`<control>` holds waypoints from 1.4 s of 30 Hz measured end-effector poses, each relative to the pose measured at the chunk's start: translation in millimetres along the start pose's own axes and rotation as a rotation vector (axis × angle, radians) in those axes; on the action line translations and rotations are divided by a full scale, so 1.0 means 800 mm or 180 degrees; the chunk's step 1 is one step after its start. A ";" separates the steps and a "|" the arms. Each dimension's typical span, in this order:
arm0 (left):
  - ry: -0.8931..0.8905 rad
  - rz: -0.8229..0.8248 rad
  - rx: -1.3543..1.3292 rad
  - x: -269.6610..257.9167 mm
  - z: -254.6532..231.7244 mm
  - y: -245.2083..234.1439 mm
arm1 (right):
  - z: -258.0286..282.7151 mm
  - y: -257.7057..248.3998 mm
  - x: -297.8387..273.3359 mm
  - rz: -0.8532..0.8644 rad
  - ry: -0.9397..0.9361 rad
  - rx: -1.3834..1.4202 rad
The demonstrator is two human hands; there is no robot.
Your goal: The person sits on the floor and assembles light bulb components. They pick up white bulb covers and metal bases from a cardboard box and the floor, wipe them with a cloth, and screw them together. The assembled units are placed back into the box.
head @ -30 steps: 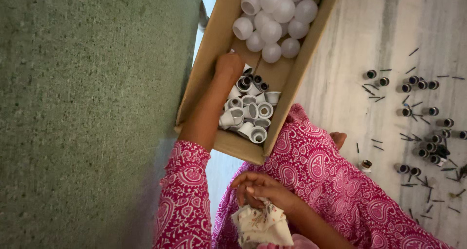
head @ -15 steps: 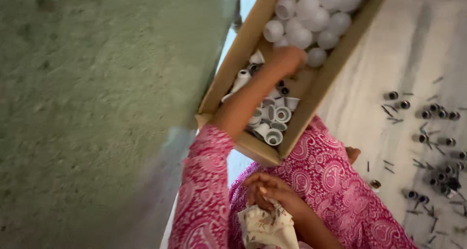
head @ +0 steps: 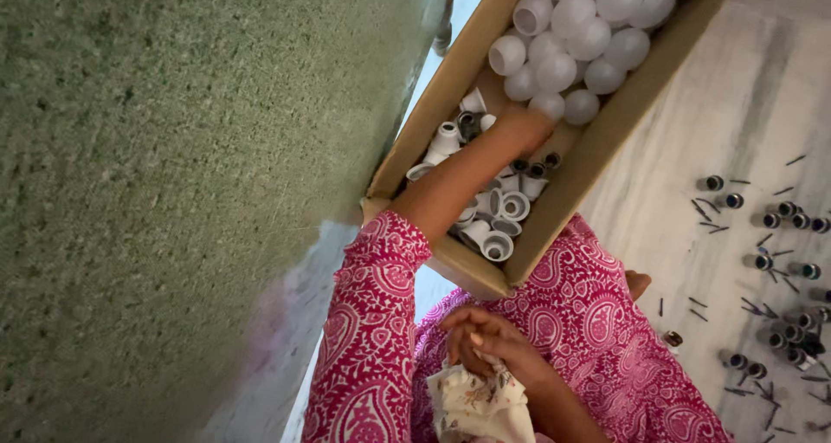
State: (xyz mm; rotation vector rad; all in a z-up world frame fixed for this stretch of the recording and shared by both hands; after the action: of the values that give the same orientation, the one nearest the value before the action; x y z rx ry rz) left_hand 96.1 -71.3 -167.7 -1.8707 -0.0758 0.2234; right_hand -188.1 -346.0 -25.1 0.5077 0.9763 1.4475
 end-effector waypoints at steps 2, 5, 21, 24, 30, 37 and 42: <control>0.0064 -0.0042 0.0149 -0.008 0.002 0.017 | -0.001 -0.001 -0.001 -0.0020 0.0015 0.0045; 0.0101 -0.0137 0.0315 -0.009 -0.003 0.044 | -0.002 -0.002 -0.004 -0.0031 0.0031 0.0060; 0.0085 -0.0283 -0.0198 -0.018 -0.010 0.055 | 0.005 0.006 -0.002 -0.0161 0.0049 -0.0002; 0.0145 -0.0347 -0.0565 0.004 0.011 0.054 | 0.003 0.005 -0.002 -0.0161 0.0016 0.0049; -0.0334 0.0248 -0.0099 0.013 0.061 -0.017 | 0.004 0.002 0.000 -0.0070 0.0000 -0.0048; -0.0938 0.0359 0.0068 -0.064 0.080 -0.064 | 0.005 0.007 -0.002 -0.0106 -0.0031 -0.0056; -0.0919 0.0330 0.0107 -0.060 0.072 -0.044 | 0.006 0.009 -0.002 -0.0084 -0.0025 -0.0018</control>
State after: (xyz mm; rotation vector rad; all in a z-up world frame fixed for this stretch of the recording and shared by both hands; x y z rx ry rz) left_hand 40.1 -14.0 -145.2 -1.7996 -0.1714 0.5623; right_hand -188.1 -345.5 -16.6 0.4944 0.9692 1.4234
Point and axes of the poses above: each hand's wrist, its own x-axis towards the middle knuckle, its own y-axis out of the palm, z = x × y, the point moved 5 cm from there along x, towards the middle knuckle, and after that the axes turned 2 degrees about z, right-handed, at the moved point
